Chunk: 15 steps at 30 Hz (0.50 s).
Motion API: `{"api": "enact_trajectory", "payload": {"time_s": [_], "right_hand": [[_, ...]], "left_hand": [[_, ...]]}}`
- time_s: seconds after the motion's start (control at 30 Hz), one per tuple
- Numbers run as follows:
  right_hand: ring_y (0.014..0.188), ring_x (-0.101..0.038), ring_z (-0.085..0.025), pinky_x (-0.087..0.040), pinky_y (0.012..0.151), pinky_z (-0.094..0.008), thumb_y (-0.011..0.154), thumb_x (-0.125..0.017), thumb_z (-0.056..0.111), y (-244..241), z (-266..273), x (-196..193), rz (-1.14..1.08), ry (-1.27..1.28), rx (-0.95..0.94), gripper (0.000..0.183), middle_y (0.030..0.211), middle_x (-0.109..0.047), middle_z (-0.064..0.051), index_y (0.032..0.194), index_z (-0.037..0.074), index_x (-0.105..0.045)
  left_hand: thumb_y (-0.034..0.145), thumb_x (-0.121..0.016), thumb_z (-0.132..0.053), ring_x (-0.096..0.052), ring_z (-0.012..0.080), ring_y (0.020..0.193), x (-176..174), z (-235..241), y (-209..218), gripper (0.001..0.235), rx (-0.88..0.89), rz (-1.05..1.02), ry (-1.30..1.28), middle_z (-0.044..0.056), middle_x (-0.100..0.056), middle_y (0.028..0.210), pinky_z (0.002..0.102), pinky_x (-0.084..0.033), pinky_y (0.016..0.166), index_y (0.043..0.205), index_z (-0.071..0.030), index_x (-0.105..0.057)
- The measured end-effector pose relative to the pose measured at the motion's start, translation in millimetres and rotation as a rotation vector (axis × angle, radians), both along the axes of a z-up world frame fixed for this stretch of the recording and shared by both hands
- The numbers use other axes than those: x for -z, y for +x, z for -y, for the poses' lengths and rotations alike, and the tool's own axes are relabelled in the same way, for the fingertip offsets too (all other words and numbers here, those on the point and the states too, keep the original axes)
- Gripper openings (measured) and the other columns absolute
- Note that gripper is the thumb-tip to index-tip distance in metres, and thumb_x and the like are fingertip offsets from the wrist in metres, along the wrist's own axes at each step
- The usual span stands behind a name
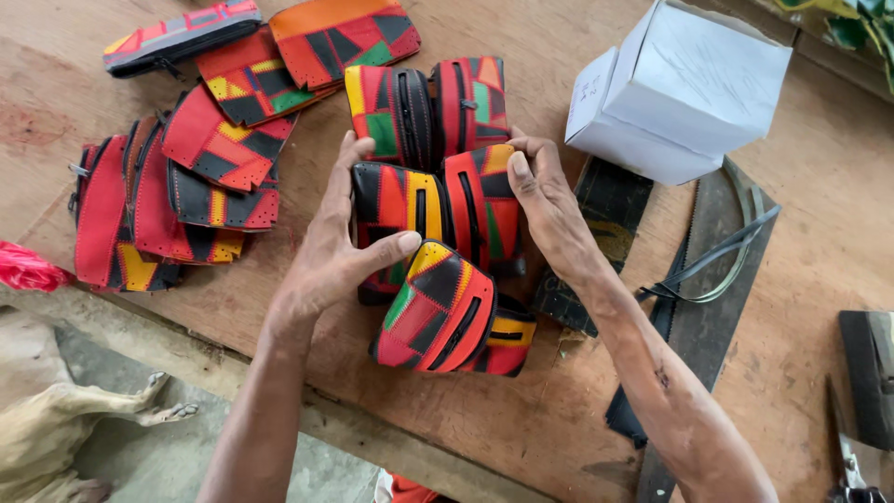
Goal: The person inspects a colorful patterned leather pouch, then stacks it with others. They open a jar of yellow substance and apply it by hand to the edges of several pouches, rubbing the material into the seams.
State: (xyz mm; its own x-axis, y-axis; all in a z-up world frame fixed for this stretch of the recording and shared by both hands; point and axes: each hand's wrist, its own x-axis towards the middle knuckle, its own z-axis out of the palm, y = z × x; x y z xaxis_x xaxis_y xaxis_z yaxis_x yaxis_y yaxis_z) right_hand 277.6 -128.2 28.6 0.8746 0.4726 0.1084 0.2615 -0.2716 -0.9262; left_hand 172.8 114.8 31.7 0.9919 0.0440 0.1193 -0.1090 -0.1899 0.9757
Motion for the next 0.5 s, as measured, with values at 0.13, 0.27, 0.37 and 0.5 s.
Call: {"api": "enact_trajectory", "payload": {"time_s": [0.13,0.27,0.37,0.5], "right_hand": [[0.116,-0.055,-0.023,-0.048,0.099,-0.038,0.106,-0.051,0.041,-41.3,13.8,-39.3,-0.029,-0.241,0.133,0.052,0.126,-0.054,-0.017,0.137,0.001,-0.040],[0.098,-0.068,-0.021,-0.058,0.086,-0.035,0.087,-0.074,0.029,-89.1,39.5,-56.6,-0.196,-0.569,-0.030,0.048,0.107,-0.068,-0.007,0.126,0.007,-0.056],[0.099,-0.071,-0.018,-0.058,0.086,-0.033,0.071,-0.086,0.024,-103.4,36.9,-58.6,-0.127,-0.610,-0.092,0.061,0.112,-0.070,-0.003,0.125,0.011,-0.061],[0.114,-0.065,-0.022,-0.056,0.096,-0.035,0.071,-0.089,0.021,-95.8,25.1,-64.4,0.110,-0.511,-0.006,0.069,0.130,-0.062,-0.009,0.131,0.010,-0.057]], "left_hand": [[0.083,-0.082,-0.050,-0.036,0.0324,0.146,-17.3,6.5,-35.2,0.100,-0.318,0.031,0.211,0.021,-0.034,0.156,0.044,-0.036,0.119,0.156,-0.004,-0.030],[0.069,-0.091,-0.040,-0.053,0.0304,0.116,-20.1,38.5,-82.0,0.087,-0.216,-0.003,0.384,0.017,-0.051,0.122,0.046,-0.046,0.100,0.133,-0.002,-0.046],[0.066,-0.092,-0.031,-0.056,0.0308,0.107,-18.9,56.3,-87.5,0.086,-0.168,-0.164,0.343,0.017,-0.056,0.114,0.044,-0.049,0.092,0.131,0.001,-0.046],[0.074,-0.090,-0.026,-0.064,0.0273,0.106,-15.7,52.2,-86.2,0.070,-0.311,-0.247,0.212,0.015,-0.060,0.116,0.040,-0.053,0.092,0.126,-0.005,-0.049]]}}
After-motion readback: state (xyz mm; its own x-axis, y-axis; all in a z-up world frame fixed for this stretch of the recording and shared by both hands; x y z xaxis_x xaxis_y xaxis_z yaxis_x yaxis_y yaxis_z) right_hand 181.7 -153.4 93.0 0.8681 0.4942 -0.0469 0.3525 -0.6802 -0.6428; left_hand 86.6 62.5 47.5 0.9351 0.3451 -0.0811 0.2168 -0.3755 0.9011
